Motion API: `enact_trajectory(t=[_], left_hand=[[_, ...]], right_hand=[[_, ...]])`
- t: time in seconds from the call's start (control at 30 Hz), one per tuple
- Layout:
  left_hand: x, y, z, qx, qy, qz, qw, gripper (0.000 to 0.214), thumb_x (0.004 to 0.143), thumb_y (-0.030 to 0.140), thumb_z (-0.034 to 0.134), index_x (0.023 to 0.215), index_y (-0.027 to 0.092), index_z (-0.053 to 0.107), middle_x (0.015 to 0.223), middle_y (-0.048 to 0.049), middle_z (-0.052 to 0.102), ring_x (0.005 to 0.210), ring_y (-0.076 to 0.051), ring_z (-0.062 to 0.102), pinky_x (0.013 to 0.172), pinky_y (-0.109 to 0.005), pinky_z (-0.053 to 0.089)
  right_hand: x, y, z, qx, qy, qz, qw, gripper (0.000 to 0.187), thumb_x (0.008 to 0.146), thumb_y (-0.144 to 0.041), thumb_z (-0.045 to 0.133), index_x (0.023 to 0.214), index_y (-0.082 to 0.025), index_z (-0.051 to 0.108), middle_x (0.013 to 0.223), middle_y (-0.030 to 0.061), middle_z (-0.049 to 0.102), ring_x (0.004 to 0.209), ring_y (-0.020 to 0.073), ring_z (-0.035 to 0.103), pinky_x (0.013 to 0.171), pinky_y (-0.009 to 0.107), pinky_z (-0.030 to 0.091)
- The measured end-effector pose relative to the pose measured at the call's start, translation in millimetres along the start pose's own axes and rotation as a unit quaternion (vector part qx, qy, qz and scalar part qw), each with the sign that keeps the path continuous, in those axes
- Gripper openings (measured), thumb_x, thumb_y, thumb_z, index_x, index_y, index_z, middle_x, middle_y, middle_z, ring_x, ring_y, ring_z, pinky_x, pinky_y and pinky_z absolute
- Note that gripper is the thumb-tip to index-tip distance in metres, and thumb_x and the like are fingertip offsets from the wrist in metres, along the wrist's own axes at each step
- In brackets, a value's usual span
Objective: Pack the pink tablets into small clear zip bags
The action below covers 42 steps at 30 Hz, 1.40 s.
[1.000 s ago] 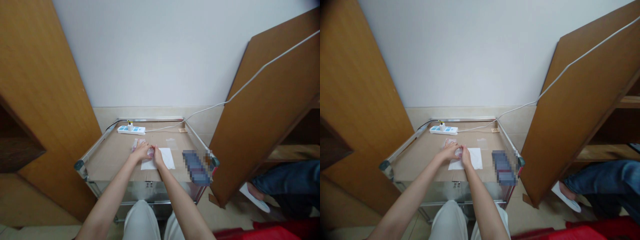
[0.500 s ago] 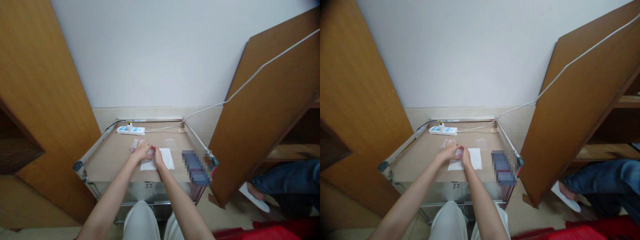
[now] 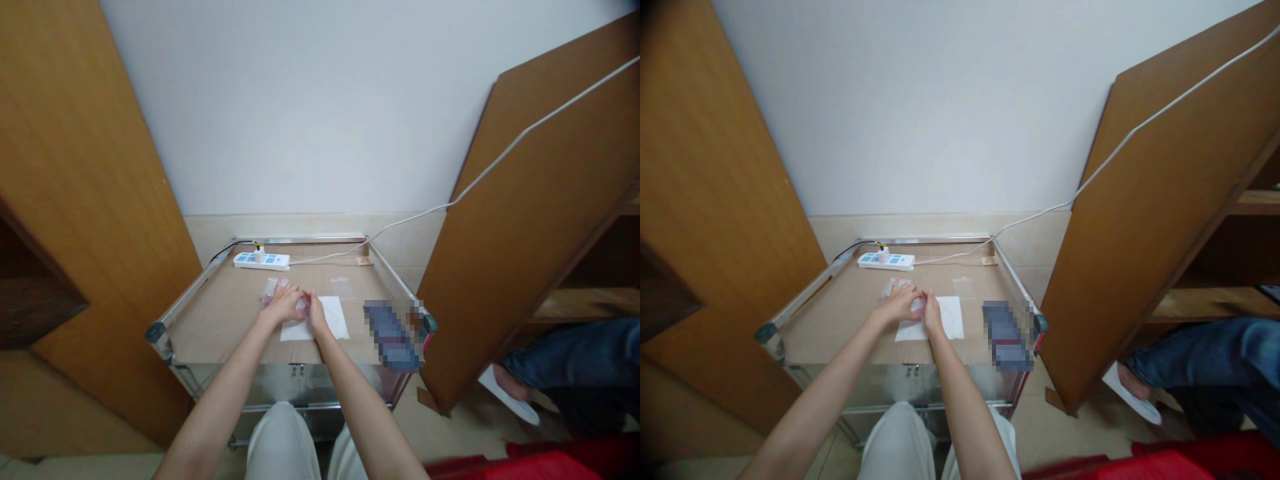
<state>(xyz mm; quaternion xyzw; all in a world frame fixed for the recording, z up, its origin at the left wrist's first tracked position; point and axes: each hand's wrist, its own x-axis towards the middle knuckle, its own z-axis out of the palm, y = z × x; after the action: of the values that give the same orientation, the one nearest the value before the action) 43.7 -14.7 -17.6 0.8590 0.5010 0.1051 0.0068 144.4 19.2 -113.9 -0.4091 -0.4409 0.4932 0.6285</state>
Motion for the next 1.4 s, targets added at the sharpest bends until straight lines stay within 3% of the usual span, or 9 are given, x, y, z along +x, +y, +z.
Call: enact_trajectory(t=[0.23,0.43,0.6,0.73,1.3,1.4], left_hand=[[-0.9,1.9,-1.3,-0.007,0.003,0.005,1.000,0.041,0.054,0.031,0.062,0.094,0.027,0.054,0.093,-0.0018,0.049,0.098,-0.023,0.042,0.096,-0.048,0.006],[-1.4,1.8,-1.4,-0.006,-0.002,0.012,1.000,0.050,0.053,0.034,0.064,0.100,0.027,0.050,0.096,-0.0014,0.047,0.097,-0.021,0.041,0.095,-0.046,0.007],[0.0,1.7,-1.1,-0.002,0.008,0.015,1.000,0.040,0.057,0.031,0.060,0.096,0.026,0.053,0.094,-0.0023,0.046,0.095,-0.022,0.041,0.089,-0.039,0.020],[1.5,3.3,-2.5,-0.002,0.005,0.024,1.000,0.049,0.055,0.031,0.062,0.101,0.025,0.051,0.095,-0.0033,0.045,0.093,-0.022,0.041,0.079,-0.033,0.028],[2.2,0.3,-2.9,-0.024,0.035,0.044,0.998,0.032,0.060,0.037,0.060,0.089,0.025,0.057,0.088,-0.0018,0.047,0.089,-0.019,0.041,0.081,-0.031,0.027],[1.7,-0.2,-1.8,-0.029,0.035,0.045,0.998,0.042,0.057,0.039,0.062,0.096,0.025,0.054,0.092,-0.0020,0.047,0.091,-0.020,0.040,0.081,-0.031,0.027]], right_hand=[[-1.3,-2.8,0.0,0.023,0.004,0.010,1.000,0.046,0.076,-0.050,0.032,0.084,-0.016,0.063,0.090,0.0067,0.064,0.086,0.0177,0.057,0.082,0.032,0.037],[-1.9,-4.4,-0.4,0.023,-0.011,-0.007,1.000,0.044,0.077,-0.048,0.031,0.084,-0.018,0.063,0.092,0.0042,0.064,0.090,0.0169,0.055,0.085,0.031,0.035],[-3.3,-6.8,-0.5,0.026,-0.003,-0.005,1.000,0.043,0.077,-0.047,0.032,0.083,-0.018,0.064,0.090,0.0044,0.064,0.086,0.0171,0.055,0.082,0.031,0.037],[-4.3,-7.6,-0.7,0.015,0.000,-0.013,1.000,0.043,0.077,-0.047,0.032,0.082,-0.018,0.063,0.088,0.0046,0.064,0.084,0.0173,0.056,0.079,0.031,0.037],[-2.8,-7.9,0.1,0.032,0.021,0.007,0.999,0.045,0.075,-0.048,0.032,0.079,-0.016,0.063,0.085,0.0060,0.065,0.082,0.0177,0.057,0.078,0.031,0.039],[-2.9,-8.0,0.3,0.025,0.024,0.005,0.999,0.044,0.075,-0.048,0.032,0.078,-0.016,0.063,0.084,0.0053,0.065,0.082,0.0174,0.057,0.076,0.030,0.039]])
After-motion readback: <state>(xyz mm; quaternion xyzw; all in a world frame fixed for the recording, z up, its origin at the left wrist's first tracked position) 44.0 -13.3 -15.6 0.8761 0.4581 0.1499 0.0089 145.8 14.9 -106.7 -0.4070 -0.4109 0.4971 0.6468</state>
